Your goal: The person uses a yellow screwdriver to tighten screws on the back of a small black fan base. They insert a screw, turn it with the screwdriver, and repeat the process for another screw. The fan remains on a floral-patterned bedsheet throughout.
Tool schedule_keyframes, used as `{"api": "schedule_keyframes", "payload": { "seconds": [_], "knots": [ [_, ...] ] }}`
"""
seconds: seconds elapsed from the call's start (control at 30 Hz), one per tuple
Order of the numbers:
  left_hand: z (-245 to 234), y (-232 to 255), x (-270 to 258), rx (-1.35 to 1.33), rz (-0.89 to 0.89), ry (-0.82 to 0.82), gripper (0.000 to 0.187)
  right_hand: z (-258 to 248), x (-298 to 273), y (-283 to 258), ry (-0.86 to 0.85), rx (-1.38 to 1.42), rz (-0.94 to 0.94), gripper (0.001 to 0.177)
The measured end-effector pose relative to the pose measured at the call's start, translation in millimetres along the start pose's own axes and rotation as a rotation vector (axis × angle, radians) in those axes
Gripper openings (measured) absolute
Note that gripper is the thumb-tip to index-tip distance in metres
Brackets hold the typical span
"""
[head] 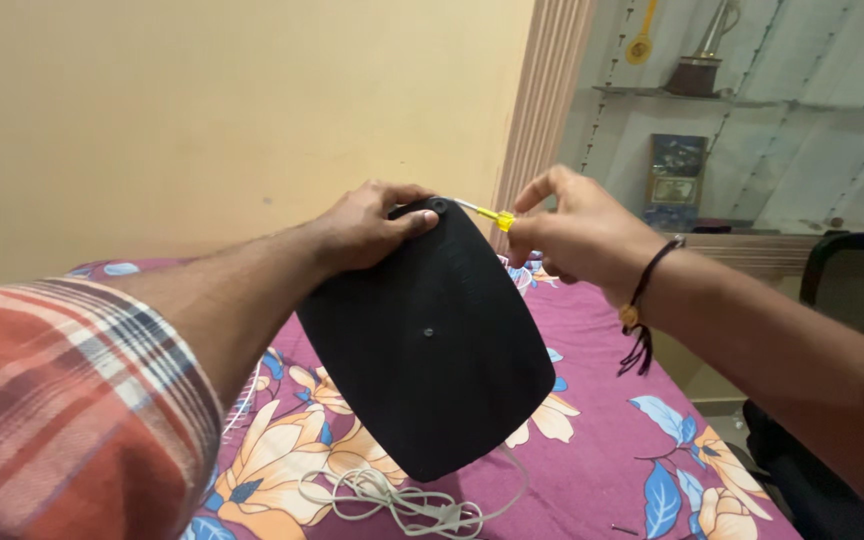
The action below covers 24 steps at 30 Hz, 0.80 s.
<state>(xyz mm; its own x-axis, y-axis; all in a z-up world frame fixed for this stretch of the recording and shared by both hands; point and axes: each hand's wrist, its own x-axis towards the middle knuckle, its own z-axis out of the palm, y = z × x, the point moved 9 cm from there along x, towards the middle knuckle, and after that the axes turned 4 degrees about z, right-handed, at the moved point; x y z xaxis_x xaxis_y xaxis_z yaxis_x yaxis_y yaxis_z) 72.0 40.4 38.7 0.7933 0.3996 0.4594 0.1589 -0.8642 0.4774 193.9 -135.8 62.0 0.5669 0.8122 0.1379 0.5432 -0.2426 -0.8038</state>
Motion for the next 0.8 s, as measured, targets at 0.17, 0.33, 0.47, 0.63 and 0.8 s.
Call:
{"api": "schedule_keyframes", "payload": {
  "seconds": [0.17,0.33,0.47,0.63,0.8],
  "knots": [
    [0.7,0.0,-0.1,-0.033,-0.031,-0.037,0.045,-9.5,-33.2,-49.7,0.283,-0.495,-0.587,0.021],
    [4.5,3.6,4.0,-0.025,-0.008,-0.069,0.042,-2.4,-54.0,-63.3,0.300,-0.624,-0.733,0.021],
    [5.0,2.0,3.6,-0.055,-0.016,-0.077,0.042,1.4,-62.6,-65.4,0.296,-0.663,-0.817,0.022],
    [5.3,-0.6,3.4,-0.112,-0.003,-0.088,0.042,3.3,-58.1,-63.8,0.275,-0.653,-0.869,0.022],
    [5.2,2.6,4.1,-0.156,0.048,-0.090,0.042,5.1,-48.2,-68.5,0.241,-0.711,-0.862,0.021]
  ]
}}
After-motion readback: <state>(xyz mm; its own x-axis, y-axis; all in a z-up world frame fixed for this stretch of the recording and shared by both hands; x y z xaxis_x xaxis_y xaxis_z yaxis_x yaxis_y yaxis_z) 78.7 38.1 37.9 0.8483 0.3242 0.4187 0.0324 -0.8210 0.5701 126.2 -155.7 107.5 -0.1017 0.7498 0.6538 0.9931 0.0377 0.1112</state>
